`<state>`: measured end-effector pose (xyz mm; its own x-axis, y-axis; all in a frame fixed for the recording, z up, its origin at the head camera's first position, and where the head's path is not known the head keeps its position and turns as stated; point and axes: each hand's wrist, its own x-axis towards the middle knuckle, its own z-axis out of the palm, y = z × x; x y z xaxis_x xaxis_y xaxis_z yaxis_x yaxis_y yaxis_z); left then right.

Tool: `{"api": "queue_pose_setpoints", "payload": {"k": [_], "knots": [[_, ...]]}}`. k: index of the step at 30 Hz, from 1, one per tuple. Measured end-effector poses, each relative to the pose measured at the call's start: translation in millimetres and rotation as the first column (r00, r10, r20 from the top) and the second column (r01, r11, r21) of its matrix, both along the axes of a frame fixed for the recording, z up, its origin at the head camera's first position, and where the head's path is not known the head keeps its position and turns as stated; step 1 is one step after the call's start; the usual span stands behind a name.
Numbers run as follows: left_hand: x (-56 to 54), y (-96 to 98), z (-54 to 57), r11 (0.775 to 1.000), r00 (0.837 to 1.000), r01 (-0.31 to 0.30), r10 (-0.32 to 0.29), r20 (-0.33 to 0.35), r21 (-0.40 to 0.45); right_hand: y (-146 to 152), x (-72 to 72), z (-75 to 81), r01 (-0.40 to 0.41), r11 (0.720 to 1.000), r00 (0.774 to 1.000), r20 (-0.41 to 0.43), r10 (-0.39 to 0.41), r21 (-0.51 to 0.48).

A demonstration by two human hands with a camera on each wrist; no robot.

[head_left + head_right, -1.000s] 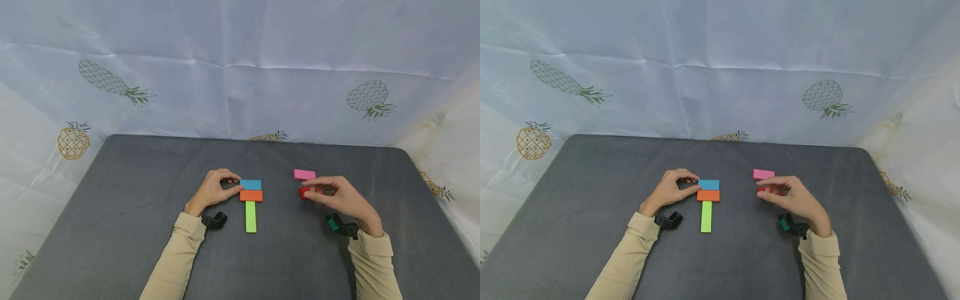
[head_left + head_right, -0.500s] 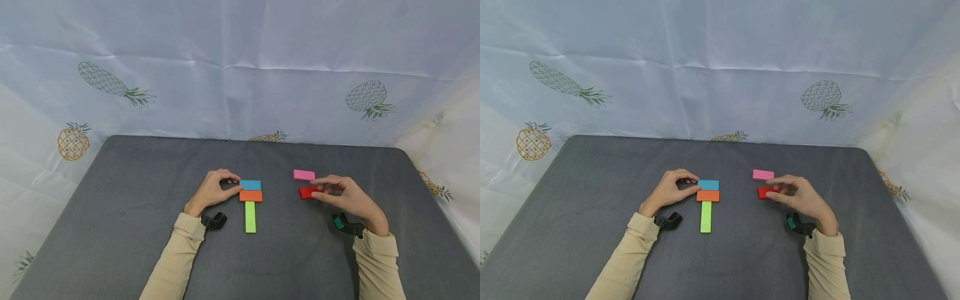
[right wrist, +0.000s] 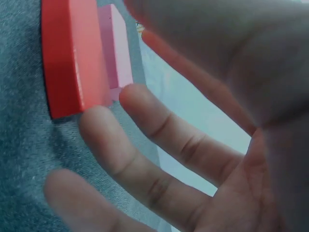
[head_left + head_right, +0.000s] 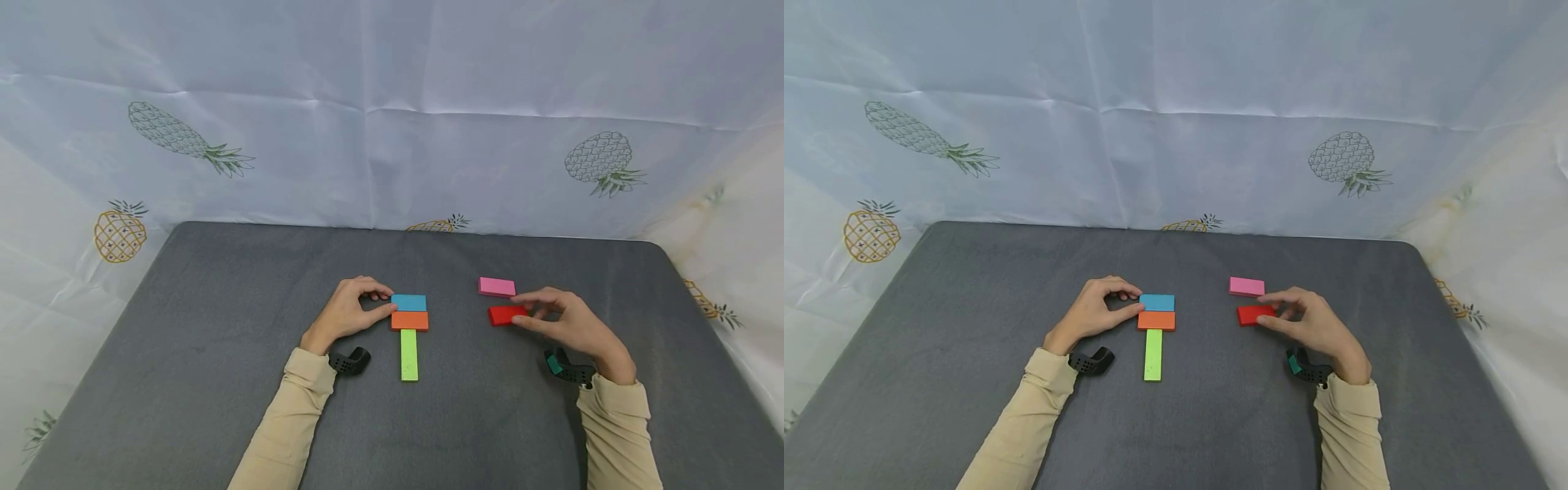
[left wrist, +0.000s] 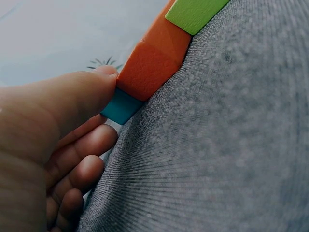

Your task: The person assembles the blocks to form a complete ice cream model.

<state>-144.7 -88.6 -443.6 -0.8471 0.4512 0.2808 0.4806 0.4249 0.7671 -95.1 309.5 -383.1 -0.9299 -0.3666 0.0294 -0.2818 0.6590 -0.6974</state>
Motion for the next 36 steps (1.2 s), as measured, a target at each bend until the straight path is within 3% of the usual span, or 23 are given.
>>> {"api": "queue_pose_setpoints", "payload": {"k": [23, 36], "knots": [[0.6, -0.3, 0.0, 1.0, 1.0, 0.006, -0.006, 0.0, 0.004, -0.6, -4.3, -7.5, 0.038, 0.992, 0.995, 0.09, -0.049, 0.119], [-0.6, -0.2, -1.1, 1.0, 1.0, 0.005, -0.005, -0.007, 0.003, -5.2, -6.0, -8.4, 0.05, 0.987, 0.996, 0.071, -0.061, 0.155]]}}
